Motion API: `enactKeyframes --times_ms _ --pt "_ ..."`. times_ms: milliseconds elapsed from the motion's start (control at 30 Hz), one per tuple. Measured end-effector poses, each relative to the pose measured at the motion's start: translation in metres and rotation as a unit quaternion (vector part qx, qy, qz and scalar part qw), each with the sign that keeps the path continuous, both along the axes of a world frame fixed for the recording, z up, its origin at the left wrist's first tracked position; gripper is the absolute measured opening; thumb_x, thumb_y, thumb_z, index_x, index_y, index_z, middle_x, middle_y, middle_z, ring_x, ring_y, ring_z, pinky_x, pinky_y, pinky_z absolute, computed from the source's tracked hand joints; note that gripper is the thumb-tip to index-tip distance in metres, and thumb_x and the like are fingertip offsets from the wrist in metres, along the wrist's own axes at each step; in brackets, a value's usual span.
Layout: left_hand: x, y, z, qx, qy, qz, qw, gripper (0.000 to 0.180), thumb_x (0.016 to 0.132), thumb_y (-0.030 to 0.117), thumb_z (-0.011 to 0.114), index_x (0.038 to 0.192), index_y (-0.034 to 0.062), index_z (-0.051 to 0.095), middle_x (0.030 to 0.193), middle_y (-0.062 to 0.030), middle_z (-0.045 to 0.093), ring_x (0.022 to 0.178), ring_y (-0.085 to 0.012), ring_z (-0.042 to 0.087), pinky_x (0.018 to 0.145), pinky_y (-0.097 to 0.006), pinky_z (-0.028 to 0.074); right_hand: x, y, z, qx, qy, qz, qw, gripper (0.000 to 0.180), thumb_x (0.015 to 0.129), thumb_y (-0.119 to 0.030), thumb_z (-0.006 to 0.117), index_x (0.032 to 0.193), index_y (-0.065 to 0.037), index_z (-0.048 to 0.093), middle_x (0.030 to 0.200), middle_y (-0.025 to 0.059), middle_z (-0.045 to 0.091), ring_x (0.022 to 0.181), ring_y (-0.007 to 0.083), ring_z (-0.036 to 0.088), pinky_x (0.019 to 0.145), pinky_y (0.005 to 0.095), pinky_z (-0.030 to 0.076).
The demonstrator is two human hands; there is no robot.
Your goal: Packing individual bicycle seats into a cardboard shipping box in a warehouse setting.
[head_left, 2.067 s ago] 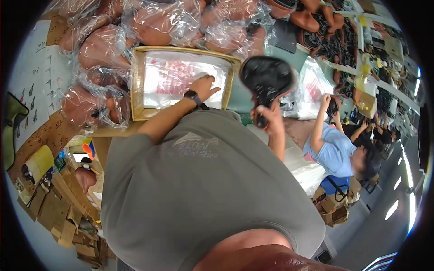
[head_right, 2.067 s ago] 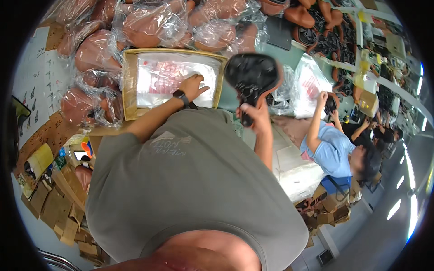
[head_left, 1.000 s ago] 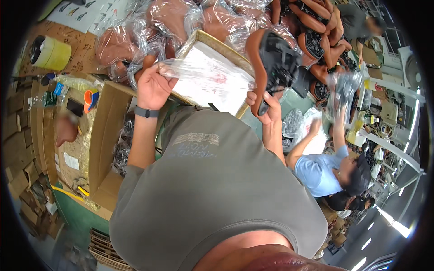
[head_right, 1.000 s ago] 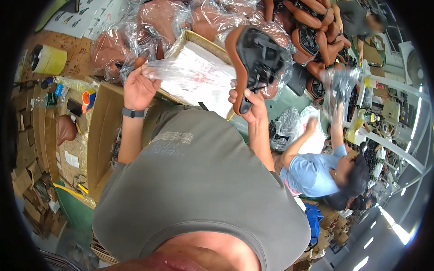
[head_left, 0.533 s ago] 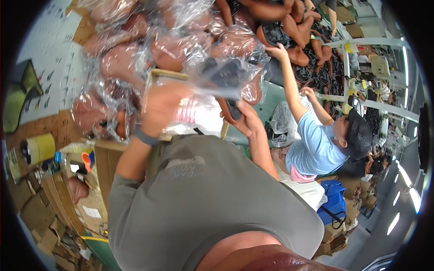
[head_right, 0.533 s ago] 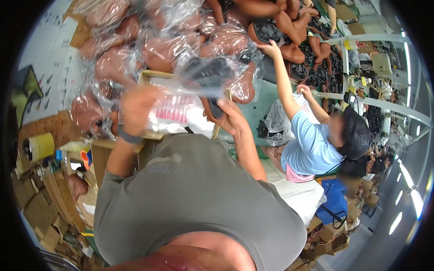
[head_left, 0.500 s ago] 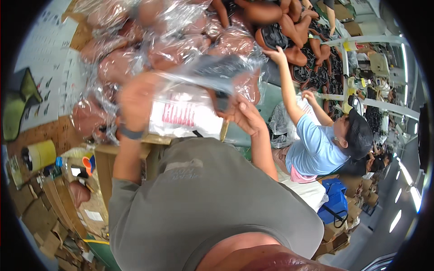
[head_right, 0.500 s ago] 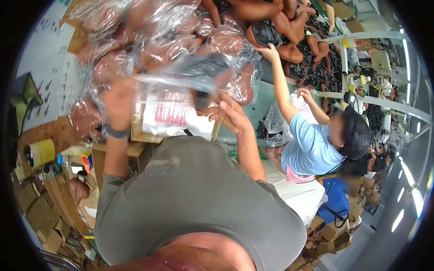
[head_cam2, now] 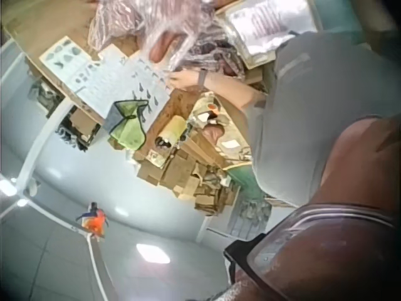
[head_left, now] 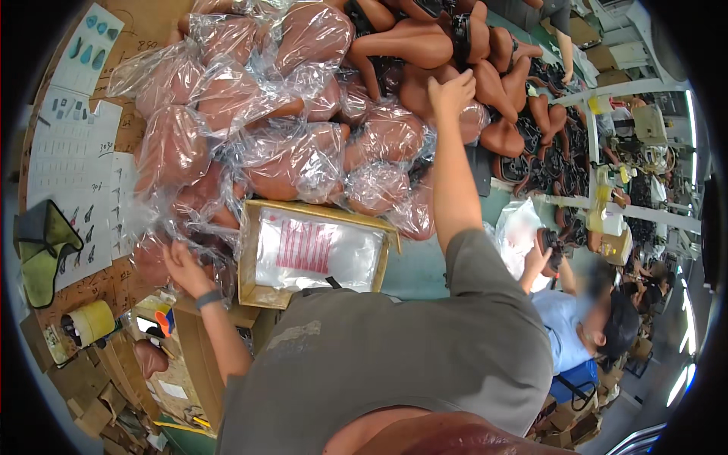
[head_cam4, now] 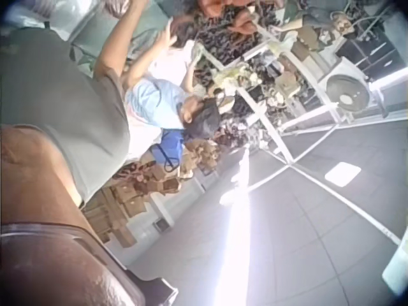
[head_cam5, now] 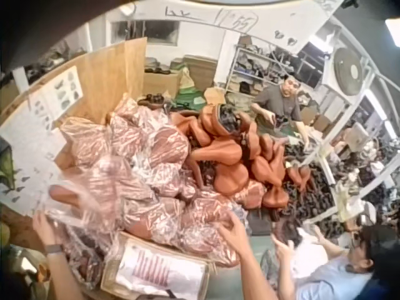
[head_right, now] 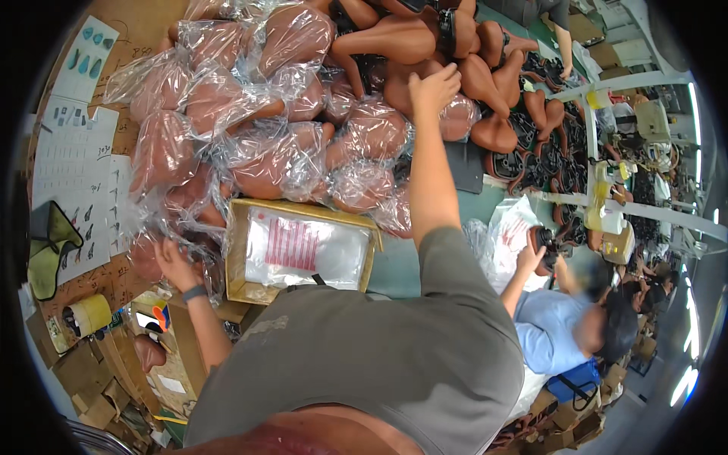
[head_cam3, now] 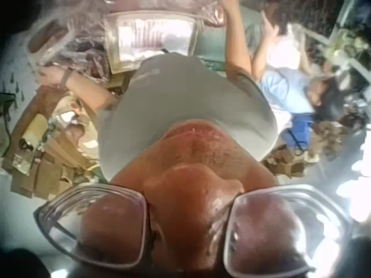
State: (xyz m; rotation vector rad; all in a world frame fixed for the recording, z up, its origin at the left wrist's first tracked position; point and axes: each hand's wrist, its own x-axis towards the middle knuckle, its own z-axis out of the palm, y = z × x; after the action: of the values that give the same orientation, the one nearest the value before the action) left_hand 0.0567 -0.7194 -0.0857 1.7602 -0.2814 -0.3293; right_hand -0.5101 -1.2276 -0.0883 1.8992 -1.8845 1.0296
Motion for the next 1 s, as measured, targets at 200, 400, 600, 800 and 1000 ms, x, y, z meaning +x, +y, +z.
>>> enactKeyframes --times_ms 200,400,600,800,1000 --pt "-0.148 -0.001 0.018 0.069 -0.123 -0.208 0.968 0.048 0.107 0.005 0.068 0.153 0.0008 0.058 0.142 -0.0126 0.068 0.116 -0.02 0.068 0.096 -0.032 0.056 -0.067 -0.02 -0.005 0.291 -0.213 -0.063 0.93 0.134 0.053 -0.063 0.106 0.151 0.013 0.055 0.148 0.0325 0.066 0.136 0.0414 0.067 0.115 0.0456 0.054" --pt "-0.233 -0.004 -0.045 0.096 -0.049 -0.6 0.793 0.037 0.1 0.006 0.074 0.136 0.0066 0.072 0.117 -0.0133 0.078 0.1 -0.0257 0.077 0.084 -0.035 0.062 -0.119 0.149 0.076 0.269 -0.208 -0.057 0.939 0.088 0.074 -0.039 0.102 0.138 0.011 0.068 0.131 0.0241 0.076 0.122 0.0351 0.074 0.106 0.0434 0.059" --pt "-0.286 0.005 -0.114 0.175 -0.157 -0.753 0.615 0.033 0.101 0.025 0.072 0.131 0.0113 0.076 0.123 -0.0156 0.078 0.117 -0.0385 0.071 0.097 -0.05 0.059 -0.175 0.463 -0.01 0.154 -0.787 0.02 0.597 0.068 0.093 -0.014 0.089 0.151 -0.001 0.057 0.143 0.0143 0.07 0.126 0.0278 0.071 0.111 0.0477 0.058" --pt "-0.355 0.01 -0.146 0.189 -0.205 -0.718 0.638 0.023 0.103 0.031 0.071 0.104 0.0084 0.077 0.103 -0.0155 0.079 0.095 -0.039 0.075 0.081 -0.05 0.06 -0.157 0.667 -0.141 0.4 -0.582 -0.164 0.688 0.102 0.085 -0.051 0.095 0.159 0.002 0.049 0.151 0.0192 0.065 0.138 0.0368 0.064 0.118 0.0542 0.051" --pt "-0.382 0.01 -0.173 0.288 -0.255 -0.7 0.602 0.03 0.099 0.035 0.078 0.108 0.0069 0.074 0.113 -0.0177 0.075 0.109 -0.0412 0.071 0.092 -0.054 0.058 -0.081 0.602 -0.129 0.402 -0.159 -0.011 0.902 0.132 0.072 -0.054 0.097 0.167 0.006 0.03 0.159 0.0339 0.052 0.145 0.0525 0.052 0.122 0.0584 0.042"
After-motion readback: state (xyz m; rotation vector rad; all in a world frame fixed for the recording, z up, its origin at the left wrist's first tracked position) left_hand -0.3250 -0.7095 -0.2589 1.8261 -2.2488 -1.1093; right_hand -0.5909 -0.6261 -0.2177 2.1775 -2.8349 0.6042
